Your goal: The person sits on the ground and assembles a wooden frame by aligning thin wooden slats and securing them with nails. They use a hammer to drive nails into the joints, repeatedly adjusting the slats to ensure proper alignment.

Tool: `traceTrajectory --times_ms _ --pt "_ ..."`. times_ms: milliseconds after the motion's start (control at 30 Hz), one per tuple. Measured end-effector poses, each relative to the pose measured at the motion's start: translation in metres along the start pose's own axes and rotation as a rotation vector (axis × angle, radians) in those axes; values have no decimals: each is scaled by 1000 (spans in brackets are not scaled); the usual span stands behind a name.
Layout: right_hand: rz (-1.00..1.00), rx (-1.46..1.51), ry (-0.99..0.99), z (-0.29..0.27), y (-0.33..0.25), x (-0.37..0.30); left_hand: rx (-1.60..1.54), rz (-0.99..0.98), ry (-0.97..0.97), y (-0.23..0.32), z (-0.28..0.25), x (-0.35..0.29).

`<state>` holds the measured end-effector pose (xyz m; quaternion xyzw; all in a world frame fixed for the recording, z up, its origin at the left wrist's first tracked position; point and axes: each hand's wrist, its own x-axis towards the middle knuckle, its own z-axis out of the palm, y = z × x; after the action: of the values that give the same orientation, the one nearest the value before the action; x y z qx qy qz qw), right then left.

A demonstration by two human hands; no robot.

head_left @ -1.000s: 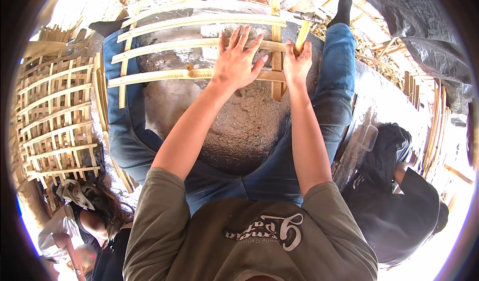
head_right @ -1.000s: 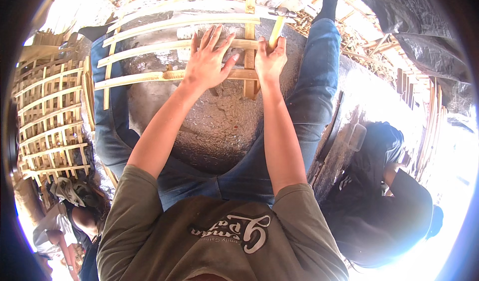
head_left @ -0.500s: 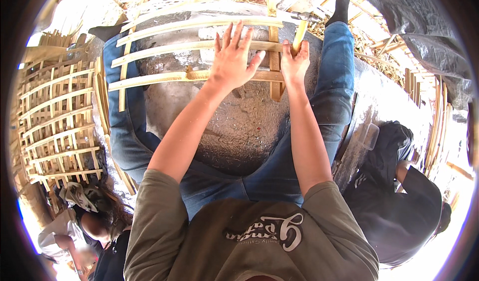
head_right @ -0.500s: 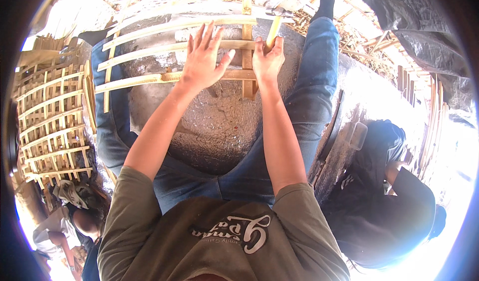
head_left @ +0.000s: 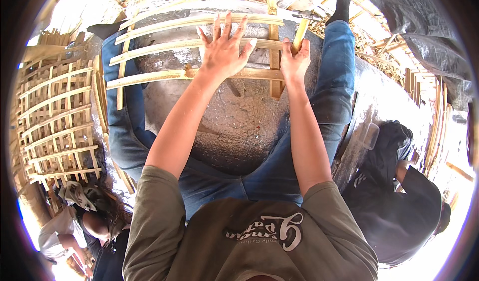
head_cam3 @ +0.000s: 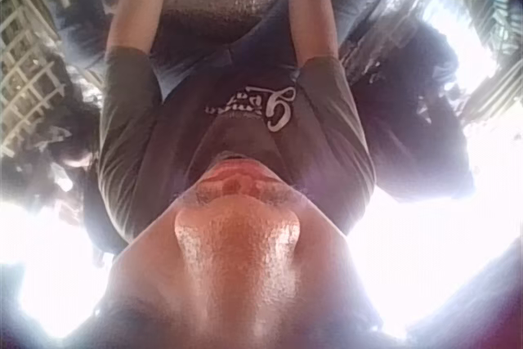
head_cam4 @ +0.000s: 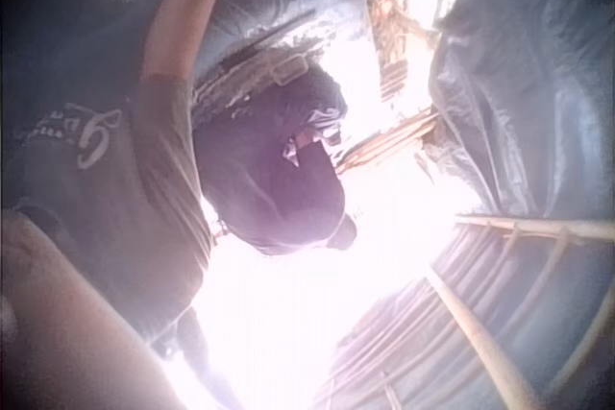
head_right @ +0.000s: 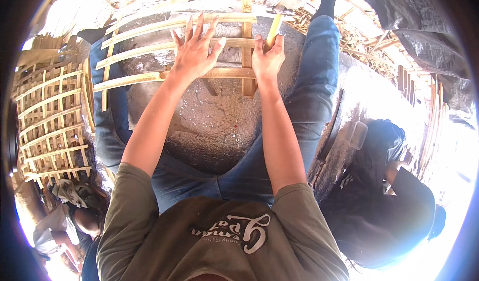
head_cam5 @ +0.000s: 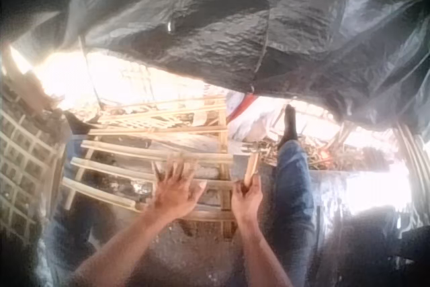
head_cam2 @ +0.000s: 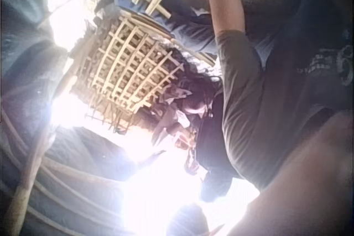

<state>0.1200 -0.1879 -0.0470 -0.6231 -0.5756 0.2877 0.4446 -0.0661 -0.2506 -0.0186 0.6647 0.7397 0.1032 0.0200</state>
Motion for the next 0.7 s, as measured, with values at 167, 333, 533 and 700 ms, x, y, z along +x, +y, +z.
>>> traceTrajectory --times_ms 167,333,533,700 --pt "-50 70 21 2 4 1 0 59 72 8 0 -3" --pt "16 21 -5 0 -4 -2 40 107 -3 12 -2 -11" --pt "-12 27 22 0 0 0 47 170 8 21 3 -19" --pt "10 -11 26 0 0 -1 74 161 -54 30 0 -25"
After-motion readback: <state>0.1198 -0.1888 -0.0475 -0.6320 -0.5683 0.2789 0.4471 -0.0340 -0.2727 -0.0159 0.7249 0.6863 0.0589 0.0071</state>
